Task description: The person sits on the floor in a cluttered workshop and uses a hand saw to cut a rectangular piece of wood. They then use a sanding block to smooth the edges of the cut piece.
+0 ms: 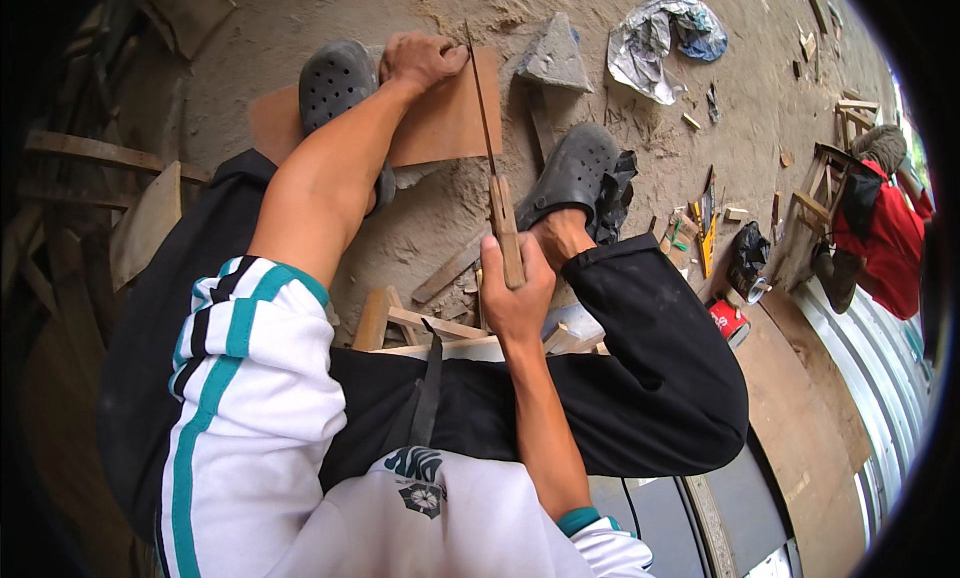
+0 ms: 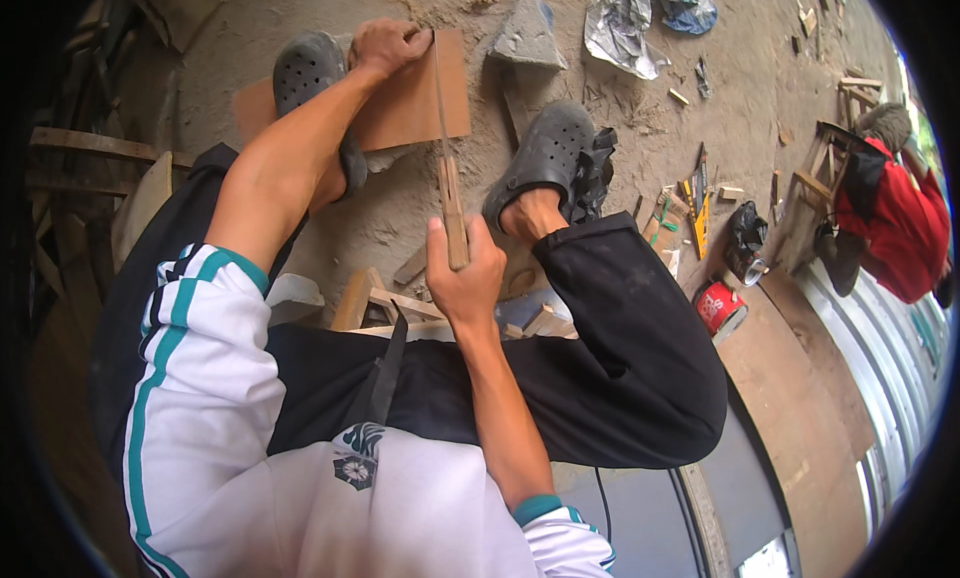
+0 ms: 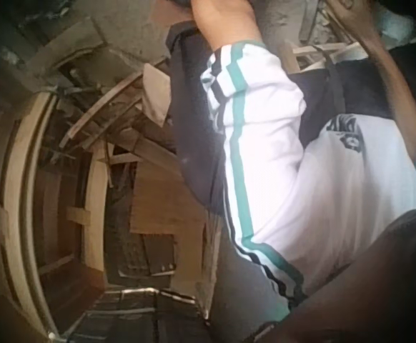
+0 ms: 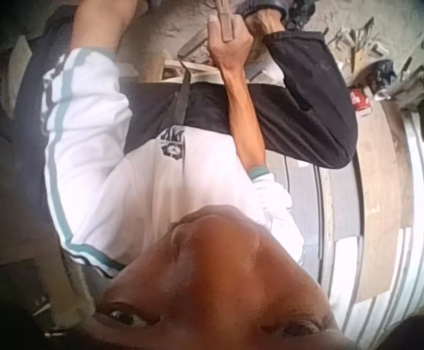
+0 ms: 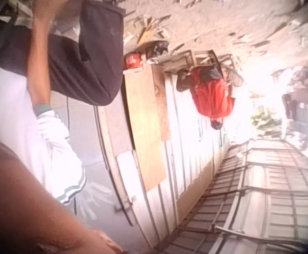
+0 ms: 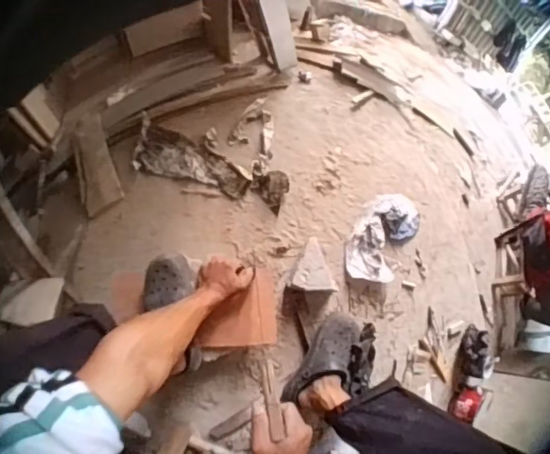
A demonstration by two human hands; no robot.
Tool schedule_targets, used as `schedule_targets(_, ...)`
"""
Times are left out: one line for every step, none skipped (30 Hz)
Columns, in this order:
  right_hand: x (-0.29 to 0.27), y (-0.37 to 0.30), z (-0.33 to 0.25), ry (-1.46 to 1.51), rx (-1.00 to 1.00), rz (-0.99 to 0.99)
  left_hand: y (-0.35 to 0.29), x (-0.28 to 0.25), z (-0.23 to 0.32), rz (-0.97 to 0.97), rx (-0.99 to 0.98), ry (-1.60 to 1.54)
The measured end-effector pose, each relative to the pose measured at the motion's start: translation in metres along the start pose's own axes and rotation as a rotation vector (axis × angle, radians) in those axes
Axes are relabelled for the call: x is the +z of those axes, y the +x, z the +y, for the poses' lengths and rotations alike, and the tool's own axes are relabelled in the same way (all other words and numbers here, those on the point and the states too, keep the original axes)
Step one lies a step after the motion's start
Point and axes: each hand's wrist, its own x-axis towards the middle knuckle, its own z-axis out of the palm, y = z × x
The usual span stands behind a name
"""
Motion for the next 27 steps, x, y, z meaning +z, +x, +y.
schedule_targets(-0.005, -0.009, -0.001, 0.008, 0.004, 0.006, 0.0, -0.002, 0.002, 0.013, -0.012, 0.002)
schedule_targets(-0.008, -0.015, -0.001, 0.016, 0.008, 0.012, 0.001, -0.005, 0.002, -0.018, -0.02, 0.006)
schedule_targets(-0.008, -0.017, 0.0, 0.04, -0.005, 0.012, 0.003, -0.009, 0.002, -0.048, -0.027, 0.01)
schedule_targets(-0.007, -0.015, 0.004, 0.044, -0.018, 0.005, 0.002, -0.012, 0.004, -0.081, -0.036, 0.011)
schedule_targets(-0.002, -0.008, 0.009, 0.046, -0.027, 0.001, 0.001, -0.008, 0.003, -0.043, -0.028, 0.007)
schedule_targets(0.002, -0.001, 0.012, 0.048, -0.036, -0.002, 0.0, -0.002, 0.0, -0.004, -0.019, 0.003)
schedule_targets(0.007, 0.005, 0.011, 0.029, -0.021, -0.006, 0.0, -0.003, 0.0, 0.037, -0.009, 0.001)
schedule_targets(0.007, 0.003, 0.012, 0.031, -0.017, -0.006, 0.0, -0.004, 0.001, -0.04, -0.034, -0.005)
schedule_targets(0.004, -0.002, 0.013, 0.033, -0.012, -0.006, 0.002, -0.005, 0.003, -0.117, -0.059, -0.011)
schedule_targets(0.002, -0.008, 0.012, 0.037, -0.012, -0.011, 0.004, -0.009, 0.004, -0.189, -0.088, -0.013)
schedule_targets(-0.004, -0.017, 0.01, 0.039, -0.001, -0.01, 0.005, -0.01, 0.002, -0.154, -0.074, -0.001)
schedule_targets(-0.003, -0.016, 0.01, 0.053, -0.017, -0.008, 0.004, -0.009, 0.0, -0.118, -0.061, 0.01)
schedule_targets(-0.004, -0.015, 0.011, 0.062, -0.027, -0.004, 0.001, -0.007, 0.001, -0.088, -0.048, 0.016)
schedule_targets(-0.004, -0.013, 0.012, 0.07, -0.037, -0.001, 0.001, -0.005, 0.0, -0.113, -0.058, 0.021)
schedule_targets(0.001, -0.002, 0.013, 0.064, -0.04, -0.013, 0.003, -0.004, -0.002, -0.138, -0.069, 0.027)
schedule_targets(0.004, 0.005, 0.013, 0.055, -0.039, -0.008, 0.004, -0.007, -0.001, -0.163, -0.076, 0.033)
schedule_targets(0.007, 0.009, 0.013, 0.046, -0.037, -0.004, 0.003, -0.008, 0.003, -0.152, -0.075, 0.023)
schedule_targets(0.007, 0.011, 0.013, 0.037, -0.036, 0.0, 0.001, -0.008, 0.007, -0.141, -0.074, 0.013)
schedule_targets(0.003, 0.004, 0.01, 0.057, -0.014, -0.014, 0.002, -0.012, 0.007, -0.123, -0.076, 0.009)
schedule_targets(-0.002, -0.005, 0.009, 0.067, -0.017, -0.015, 0.002, -0.011, 0.004, -0.095, -0.059, 0.017)
schedule_targets(-0.007, -0.015, 0.009, 0.078, -0.02, -0.017, 0.001, -0.008, 0.001, -0.066, -0.042, 0.025)
schedule_targets(-0.011, -0.02, 0.01, 0.085, -0.015, -0.02, -0.002, -0.006, 0.0, -0.045, -0.028, 0.03)
schedule_targets(-0.01, -0.017, 0.01, 0.103, 0.0, -0.022, -0.003, -0.004, -0.002, -0.041, -0.035, 0.026)
schedule_targets(-0.005, -0.007, 0.013, 0.089, -0.013, -0.027, -0.002, -0.002, -0.004, -0.036, -0.042, 0.023)
schedule_targets(0.003, 0.007, 0.019, 0.074, -0.024, -0.019, 0.001, 0.002, -0.002, -0.034, -0.037, 0.013)
schedule_targets(0.01, 0.018, 0.022, 0.063, -0.036, -0.018, 0.002, 0.0, 0.001, -0.076, -0.038, 0.018)
schedule_targets(0.013, 0.023, 0.021, 0.063, 0.001, -0.02, 0.005, -0.001, 0.004, -0.119, -0.039, 0.023)
